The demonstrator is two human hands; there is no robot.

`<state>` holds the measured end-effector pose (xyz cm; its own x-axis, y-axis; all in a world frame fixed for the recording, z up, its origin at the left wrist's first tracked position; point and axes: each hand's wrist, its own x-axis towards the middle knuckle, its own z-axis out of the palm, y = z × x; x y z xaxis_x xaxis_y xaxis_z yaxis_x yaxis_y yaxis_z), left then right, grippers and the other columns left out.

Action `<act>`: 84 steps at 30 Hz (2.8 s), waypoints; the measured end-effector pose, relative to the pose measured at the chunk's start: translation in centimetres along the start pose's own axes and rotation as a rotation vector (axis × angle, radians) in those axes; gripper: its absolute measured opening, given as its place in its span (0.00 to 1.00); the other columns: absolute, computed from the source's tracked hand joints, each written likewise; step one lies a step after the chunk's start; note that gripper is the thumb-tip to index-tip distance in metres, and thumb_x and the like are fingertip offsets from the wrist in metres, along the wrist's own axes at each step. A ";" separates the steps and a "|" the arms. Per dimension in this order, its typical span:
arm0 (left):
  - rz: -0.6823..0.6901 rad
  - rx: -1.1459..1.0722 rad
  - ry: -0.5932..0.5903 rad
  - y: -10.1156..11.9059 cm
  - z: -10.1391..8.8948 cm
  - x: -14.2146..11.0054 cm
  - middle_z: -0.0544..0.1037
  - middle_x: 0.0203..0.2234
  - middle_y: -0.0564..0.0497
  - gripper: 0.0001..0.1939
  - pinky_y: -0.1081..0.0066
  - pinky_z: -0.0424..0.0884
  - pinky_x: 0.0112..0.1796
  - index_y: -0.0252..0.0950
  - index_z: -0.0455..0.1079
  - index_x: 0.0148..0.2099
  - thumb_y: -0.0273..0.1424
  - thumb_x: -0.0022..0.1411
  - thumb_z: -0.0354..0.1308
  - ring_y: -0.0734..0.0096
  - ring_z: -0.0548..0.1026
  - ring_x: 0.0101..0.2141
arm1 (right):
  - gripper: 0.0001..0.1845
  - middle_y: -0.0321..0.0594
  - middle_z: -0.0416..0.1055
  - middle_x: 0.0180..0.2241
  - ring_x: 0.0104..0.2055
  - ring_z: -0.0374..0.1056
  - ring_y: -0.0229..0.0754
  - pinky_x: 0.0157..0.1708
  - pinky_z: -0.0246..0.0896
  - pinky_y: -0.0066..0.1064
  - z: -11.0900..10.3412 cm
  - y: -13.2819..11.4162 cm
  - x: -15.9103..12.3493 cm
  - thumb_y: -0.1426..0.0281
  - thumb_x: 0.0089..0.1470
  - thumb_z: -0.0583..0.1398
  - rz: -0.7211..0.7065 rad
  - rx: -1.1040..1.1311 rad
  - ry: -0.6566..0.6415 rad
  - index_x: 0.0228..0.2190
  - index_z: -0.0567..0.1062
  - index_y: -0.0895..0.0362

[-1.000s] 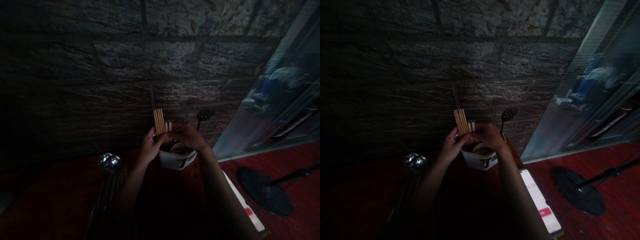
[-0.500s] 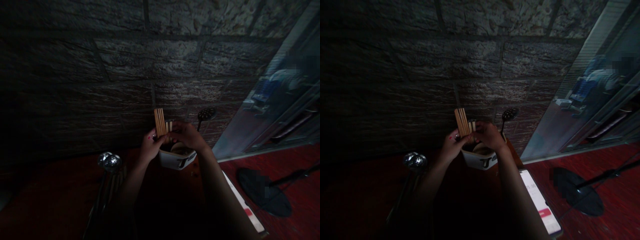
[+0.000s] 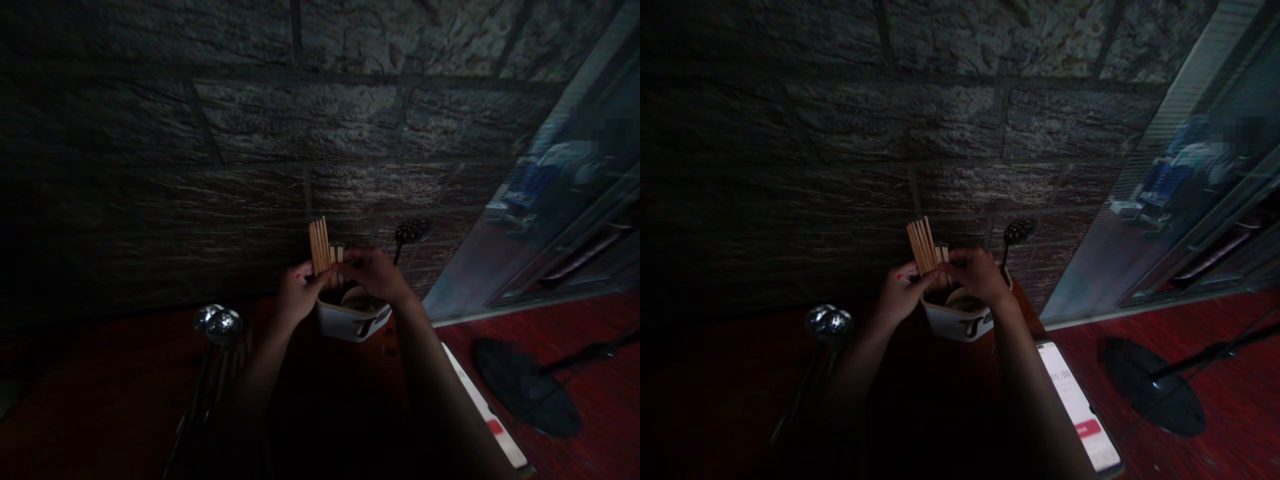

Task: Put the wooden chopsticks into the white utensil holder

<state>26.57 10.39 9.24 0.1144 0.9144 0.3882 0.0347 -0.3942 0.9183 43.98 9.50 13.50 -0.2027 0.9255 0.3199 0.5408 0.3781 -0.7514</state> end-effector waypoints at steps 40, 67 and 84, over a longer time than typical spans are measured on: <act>0.071 0.130 -0.009 0.1 -0.6 0.1 0.84 0.39 0.47 0.11 0.63 0.76 0.43 0.35 0.78 0.42 0.34 0.58 0.62 0.59 0.80 0.41 | 0.08 0.39 0.78 0.31 0.32 0.71 0.39 0.32 0.62 0.29 0.2 0.3 0.0 0.66 0.50 0.64 -0.033 0.113 -0.028 0.33 0.78 0.57; 0.070 0.031 -0.016 0.1 -0.6 0.3 0.83 0.41 0.47 0.13 0.60 0.74 0.46 0.35 0.76 0.44 0.30 0.55 0.65 0.59 0.80 0.42 | 0.08 0.34 0.74 0.24 0.25 0.68 0.36 0.26 0.59 0.26 0.5 -0.2 0.0 0.64 0.54 0.62 -0.078 0.057 0.004 0.33 0.76 0.56; 0.013 -0.025 -0.018 1.5 -1.2 0.2 0.83 0.39 0.46 0.13 0.64 0.77 0.41 0.35 0.76 0.42 0.35 0.56 0.64 0.61 0.81 0.40 | 0.20 0.35 0.74 0.25 0.24 0.68 0.36 0.25 0.61 0.28 0.8 0.7 0.3 0.63 0.52 0.63 -0.029 0.136 0.060 0.47 0.74 0.56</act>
<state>25.42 10.13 10.79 0.1330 0.9074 0.3987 0.0085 -0.4033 0.9150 43.65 10.07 12.68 -0.1657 0.9128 0.3733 0.4194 0.4078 -0.8110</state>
